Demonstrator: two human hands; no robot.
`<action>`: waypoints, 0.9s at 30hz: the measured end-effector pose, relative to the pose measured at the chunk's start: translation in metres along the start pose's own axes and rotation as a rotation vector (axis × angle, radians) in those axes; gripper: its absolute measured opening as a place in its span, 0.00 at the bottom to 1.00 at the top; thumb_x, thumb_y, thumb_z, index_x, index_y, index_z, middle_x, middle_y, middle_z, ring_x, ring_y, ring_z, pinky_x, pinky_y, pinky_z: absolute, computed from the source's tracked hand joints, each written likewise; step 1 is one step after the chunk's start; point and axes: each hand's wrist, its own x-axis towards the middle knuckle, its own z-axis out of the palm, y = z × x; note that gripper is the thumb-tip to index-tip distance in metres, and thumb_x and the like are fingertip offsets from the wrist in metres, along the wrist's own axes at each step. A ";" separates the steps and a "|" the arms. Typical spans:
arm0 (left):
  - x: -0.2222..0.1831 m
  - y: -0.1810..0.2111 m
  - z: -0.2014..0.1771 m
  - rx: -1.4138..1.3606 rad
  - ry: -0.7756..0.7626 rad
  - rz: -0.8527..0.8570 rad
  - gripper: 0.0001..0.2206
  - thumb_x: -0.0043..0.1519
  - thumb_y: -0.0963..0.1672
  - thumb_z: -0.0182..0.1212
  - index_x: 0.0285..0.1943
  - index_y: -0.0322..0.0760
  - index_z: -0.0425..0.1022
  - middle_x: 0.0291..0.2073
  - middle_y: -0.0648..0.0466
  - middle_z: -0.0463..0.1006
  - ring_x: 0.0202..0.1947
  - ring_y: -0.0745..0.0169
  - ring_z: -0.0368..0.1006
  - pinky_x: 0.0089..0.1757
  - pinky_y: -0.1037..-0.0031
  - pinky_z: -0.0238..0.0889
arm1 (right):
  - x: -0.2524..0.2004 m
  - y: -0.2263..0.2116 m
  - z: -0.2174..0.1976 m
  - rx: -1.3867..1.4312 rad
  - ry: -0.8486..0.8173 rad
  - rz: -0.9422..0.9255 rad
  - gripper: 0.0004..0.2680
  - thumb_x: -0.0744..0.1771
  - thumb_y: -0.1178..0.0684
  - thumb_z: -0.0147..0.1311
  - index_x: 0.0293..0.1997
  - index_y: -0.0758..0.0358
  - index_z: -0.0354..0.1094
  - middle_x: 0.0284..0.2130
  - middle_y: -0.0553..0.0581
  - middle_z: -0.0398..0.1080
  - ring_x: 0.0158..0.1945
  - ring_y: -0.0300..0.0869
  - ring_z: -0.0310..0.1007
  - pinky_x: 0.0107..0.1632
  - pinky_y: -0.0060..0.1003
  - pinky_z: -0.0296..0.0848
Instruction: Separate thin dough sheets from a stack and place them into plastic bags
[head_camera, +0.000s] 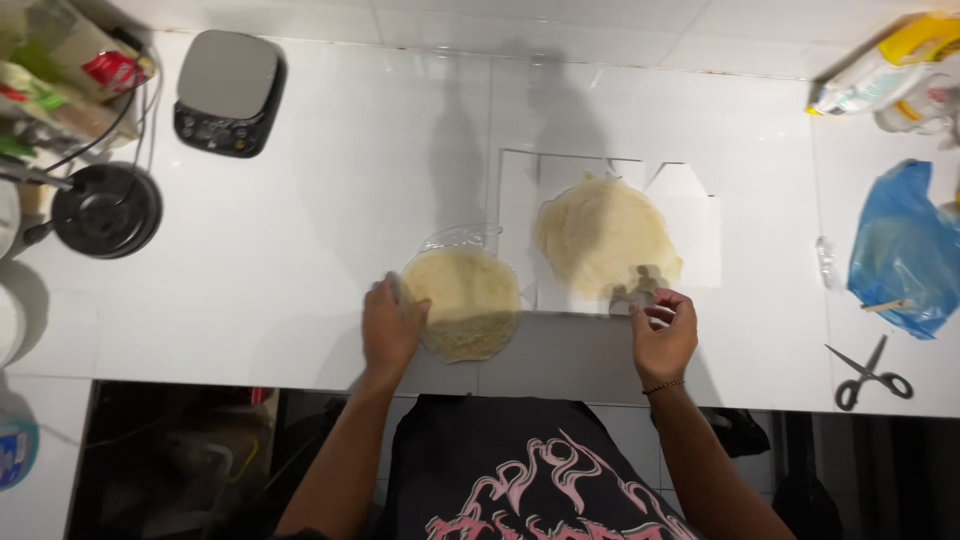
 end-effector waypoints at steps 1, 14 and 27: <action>0.003 -0.004 0.002 0.003 0.017 -0.012 0.32 0.59 0.48 0.70 0.68 0.21 0.66 0.53 0.31 0.71 0.55 0.27 0.70 0.53 0.47 0.66 | -0.004 -0.006 0.010 0.006 -0.018 -0.008 0.12 0.65 0.63 0.63 0.51 0.63 0.65 0.44 0.59 0.68 0.46 0.50 0.76 0.47 0.42 0.76; 0.007 0.003 -0.015 0.225 -0.108 0.192 0.15 0.69 0.46 0.54 0.62 0.39 0.77 0.41 0.42 0.82 0.43 0.42 0.81 0.42 0.58 0.75 | -0.064 -0.061 0.102 -0.266 -0.512 -0.497 0.11 0.63 0.58 0.63 0.49 0.62 0.74 0.34 0.58 0.76 0.41 0.47 0.79 0.44 0.40 0.79; 0.027 -0.046 0.009 -0.557 -0.394 -0.015 0.16 0.60 0.37 0.65 0.58 0.34 0.80 0.43 0.44 0.85 0.43 0.55 0.79 0.45 0.64 0.76 | -0.114 -0.100 0.159 -0.205 -0.783 -0.424 0.18 0.64 0.49 0.65 0.54 0.72 0.69 0.43 0.71 0.74 0.50 0.65 0.75 0.53 0.54 0.74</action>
